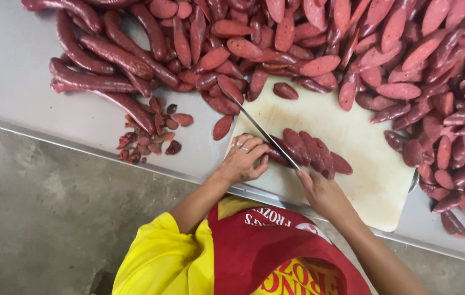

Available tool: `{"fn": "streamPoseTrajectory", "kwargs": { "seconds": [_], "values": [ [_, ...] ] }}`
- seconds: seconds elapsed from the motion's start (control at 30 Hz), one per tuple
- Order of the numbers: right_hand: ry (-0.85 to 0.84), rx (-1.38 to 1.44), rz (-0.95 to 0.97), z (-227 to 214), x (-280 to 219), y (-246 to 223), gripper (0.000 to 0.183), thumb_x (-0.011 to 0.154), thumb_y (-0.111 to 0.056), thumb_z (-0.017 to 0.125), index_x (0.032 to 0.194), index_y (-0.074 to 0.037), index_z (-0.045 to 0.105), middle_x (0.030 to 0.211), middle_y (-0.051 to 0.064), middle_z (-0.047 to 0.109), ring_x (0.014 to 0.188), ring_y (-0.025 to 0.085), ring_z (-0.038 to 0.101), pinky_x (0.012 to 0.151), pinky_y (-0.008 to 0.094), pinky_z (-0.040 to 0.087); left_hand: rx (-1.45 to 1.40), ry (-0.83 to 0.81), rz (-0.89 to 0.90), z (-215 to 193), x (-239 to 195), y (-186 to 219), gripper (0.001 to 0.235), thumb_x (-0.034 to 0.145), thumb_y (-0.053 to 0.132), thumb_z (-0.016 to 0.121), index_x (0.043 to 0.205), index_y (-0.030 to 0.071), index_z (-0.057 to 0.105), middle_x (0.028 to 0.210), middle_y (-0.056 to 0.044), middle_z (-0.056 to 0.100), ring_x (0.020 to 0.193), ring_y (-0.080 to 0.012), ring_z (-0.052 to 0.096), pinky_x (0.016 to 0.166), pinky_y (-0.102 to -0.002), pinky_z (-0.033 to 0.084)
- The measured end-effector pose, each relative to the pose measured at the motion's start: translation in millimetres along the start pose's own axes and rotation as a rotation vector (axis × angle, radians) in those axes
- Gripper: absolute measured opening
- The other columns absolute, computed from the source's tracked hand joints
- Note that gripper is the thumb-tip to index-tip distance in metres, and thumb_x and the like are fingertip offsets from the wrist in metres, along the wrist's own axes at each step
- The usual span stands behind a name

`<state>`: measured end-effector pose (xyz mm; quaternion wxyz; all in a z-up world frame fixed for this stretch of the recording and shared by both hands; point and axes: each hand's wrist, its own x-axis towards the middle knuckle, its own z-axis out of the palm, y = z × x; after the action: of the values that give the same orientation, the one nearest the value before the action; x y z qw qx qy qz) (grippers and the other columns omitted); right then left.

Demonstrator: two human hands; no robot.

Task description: The person slices sausages into thin pieces using a knife on a white cutting board.

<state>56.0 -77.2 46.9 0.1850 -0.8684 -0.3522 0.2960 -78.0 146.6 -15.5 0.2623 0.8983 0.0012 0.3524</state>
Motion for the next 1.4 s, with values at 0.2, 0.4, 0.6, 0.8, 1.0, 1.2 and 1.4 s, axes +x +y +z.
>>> {"fn": "streamPoseTrajectory", "kwargs": {
  "seconds": [0.2,0.4,0.6,0.8,1.0,1.2,1.4],
  "values": [
    [-0.150,-0.328,0.137,-19,-89,40,0.047,0.097,-0.044,0.038,0.112,-0.008,0.064,0.084,0.026,0.072,0.080,0.050,0.068,0.075,0.058,0.053,0.011,-0.063,-0.110,1,-3,-1,0.029,0.076,0.014,0.078,0.101,0.012,0.063,0.105,-0.009,0.060,0.103,-0.0307,0.057,0.089,-0.046,0.043],
    [-0.036,-0.170,0.072,18,-17,6,0.053,0.103,-0.049,0.041,0.098,-0.003,0.069,0.079,0.032,0.069,0.082,0.051,0.067,0.075,0.058,0.052,0.012,-0.049,-0.125,5,-8,0,0.030,0.076,0.013,0.077,0.102,0.014,0.061,0.105,-0.005,0.061,0.103,-0.0291,0.058,0.089,-0.046,0.043],
    [-0.023,-0.016,0.096,10,17,-33,0.061,0.103,-0.054,0.040,0.096,-0.002,0.071,0.083,0.032,0.068,0.087,0.052,0.065,0.079,0.057,0.050,-0.062,0.051,-0.121,-4,-16,1,0.030,0.084,0.002,0.072,0.112,0.009,0.064,0.114,-0.010,0.061,0.110,-0.0325,0.059,0.102,-0.047,0.046],
    [-0.136,-0.190,0.178,-15,-83,11,0.052,0.100,-0.048,0.038,0.100,-0.004,0.065,0.080,0.030,0.070,0.083,0.051,0.067,0.077,0.057,0.051,-0.024,0.140,-0.291,-6,-15,8,0.025,0.079,0.000,0.074,0.100,0.007,0.062,0.107,-0.013,0.060,0.107,-0.0353,0.056,0.098,-0.044,0.047],
    [-0.049,-0.122,0.007,2,-78,22,0.053,0.099,-0.047,0.041,0.099,-0.002,0.067,0.079,0.029,0.070,0.079,0.051,0.067,0.071,0.057,0.053,0.007,0.149,-0.256,-3,-16,7,0.028,0.074,0.001,0.074,0.099,0.005,0.062,0.104,-0.014,0.059,0.104,-0.0361,0.055,0.098,-0.046,0.046],
    [-0.047,-0.113,-0.015,40,32,-25,0.068,0.106,-0.053,0.037,0.083,0.003,0.070,0.084,0.033,0.067,0.088,0.051,0.066,0.081,0.056,0.053,0.043,0.139,-0.231,-2,-18,13,0.023,0.077,0.001,0.075,0.095,0.006,0.063,0.102,-0.012,0.062,0.105,-0.0339,0.057,0.099,-0.044,0.048],
    [-0.279,0.158,0.207,5,-12,36,0.077,0.102,-0.065,0.040,0.072,0.002,0.065,0.062,0.020,0.061,0.055,0.032,0.059,0.056,0.043,0.047,0.123,0.260,-0.446,9,-21,39,0.037,0.083,0.010,0.079,0.113,0.004,0.057,0.114,-0.019,0.060,0.112,-0.0396,0.055,0.100,-0.047,0.046]
  ]
}}
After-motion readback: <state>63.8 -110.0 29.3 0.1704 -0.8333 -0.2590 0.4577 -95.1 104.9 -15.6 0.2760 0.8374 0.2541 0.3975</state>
